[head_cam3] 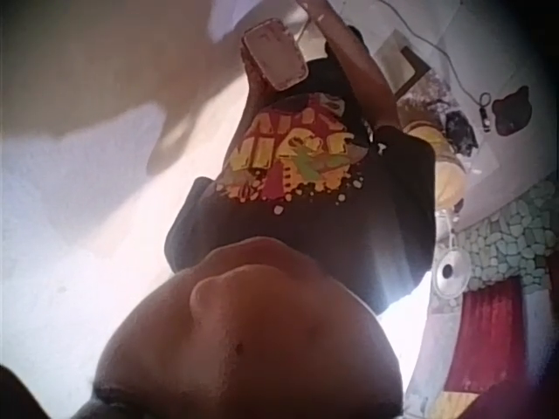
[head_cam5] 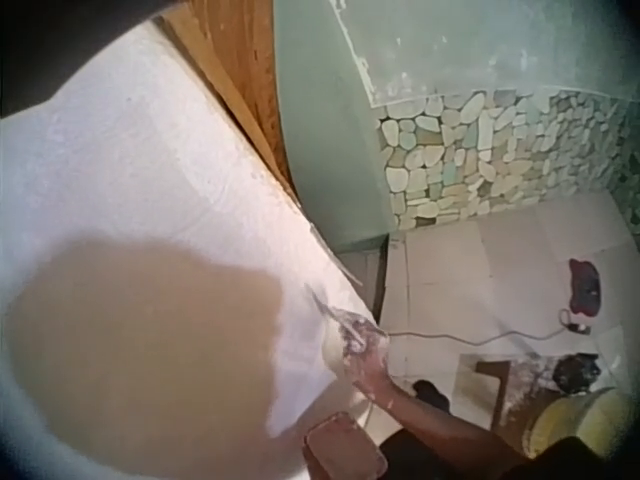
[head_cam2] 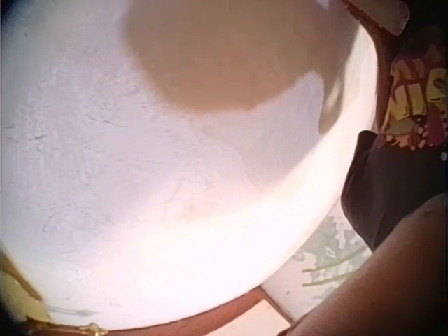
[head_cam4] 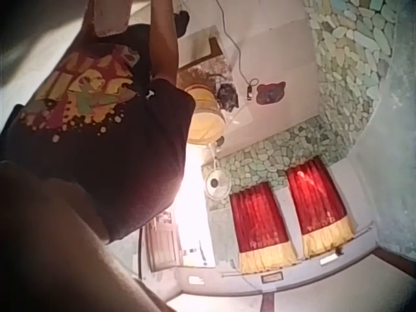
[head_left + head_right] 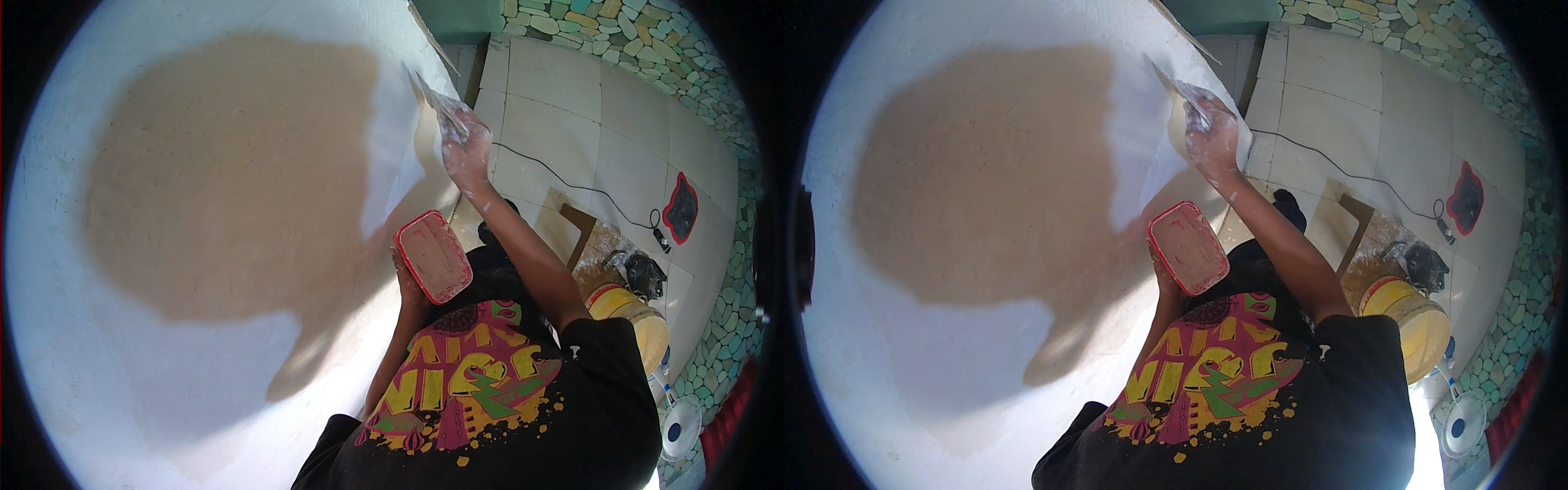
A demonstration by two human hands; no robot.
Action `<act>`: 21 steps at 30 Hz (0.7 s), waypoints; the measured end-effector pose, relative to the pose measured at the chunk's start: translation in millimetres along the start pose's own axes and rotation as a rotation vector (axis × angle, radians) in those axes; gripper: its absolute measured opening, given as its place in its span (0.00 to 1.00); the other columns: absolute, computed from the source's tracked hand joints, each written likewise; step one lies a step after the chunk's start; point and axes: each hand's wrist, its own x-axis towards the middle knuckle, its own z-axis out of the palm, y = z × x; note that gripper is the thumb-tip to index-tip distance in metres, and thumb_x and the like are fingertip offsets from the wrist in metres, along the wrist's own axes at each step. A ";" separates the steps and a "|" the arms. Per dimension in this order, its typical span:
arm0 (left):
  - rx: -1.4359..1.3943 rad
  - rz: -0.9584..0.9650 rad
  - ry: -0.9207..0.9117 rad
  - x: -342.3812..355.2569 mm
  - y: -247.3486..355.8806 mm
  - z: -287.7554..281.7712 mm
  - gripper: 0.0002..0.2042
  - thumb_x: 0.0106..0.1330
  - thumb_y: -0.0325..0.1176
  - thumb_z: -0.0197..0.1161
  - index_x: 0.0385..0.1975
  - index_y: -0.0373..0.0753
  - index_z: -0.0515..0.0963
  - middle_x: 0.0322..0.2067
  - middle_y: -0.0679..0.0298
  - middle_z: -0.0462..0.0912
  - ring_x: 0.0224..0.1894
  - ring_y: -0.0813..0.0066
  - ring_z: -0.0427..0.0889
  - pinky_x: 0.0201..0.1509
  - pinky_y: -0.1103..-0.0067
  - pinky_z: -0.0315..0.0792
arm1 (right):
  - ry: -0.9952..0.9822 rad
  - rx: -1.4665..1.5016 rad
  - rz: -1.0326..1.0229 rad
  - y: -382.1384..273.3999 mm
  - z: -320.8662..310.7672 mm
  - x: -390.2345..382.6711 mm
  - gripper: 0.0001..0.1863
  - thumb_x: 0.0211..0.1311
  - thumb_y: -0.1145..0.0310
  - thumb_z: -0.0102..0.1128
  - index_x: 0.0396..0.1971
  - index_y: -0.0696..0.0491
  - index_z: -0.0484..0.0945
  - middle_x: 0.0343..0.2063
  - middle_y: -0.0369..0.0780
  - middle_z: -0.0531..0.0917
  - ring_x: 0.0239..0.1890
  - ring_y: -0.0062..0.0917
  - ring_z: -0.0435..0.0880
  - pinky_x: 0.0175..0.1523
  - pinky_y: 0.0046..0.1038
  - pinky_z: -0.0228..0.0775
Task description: The person is applying joint compound or plaster to a wall using a putty knife and a container of the compound.
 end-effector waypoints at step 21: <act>-0.080 0.014 -0.073 -0.8 5.0 0.6 0.30 0.70 0.60 0.41 0.61 0.42 0.67 0.55 0.58 0.75 0.54 0.57 0.76 0.57 0.59 0.73 | 0.038 -0.191 -0.359 -18.5 23.9 -9.4 0.17 0.44 0.78 0.51 0.37 0.64 0.79 0.28 0.47 0.80 0.30 0.34 0.80 0.39 0.29 0.72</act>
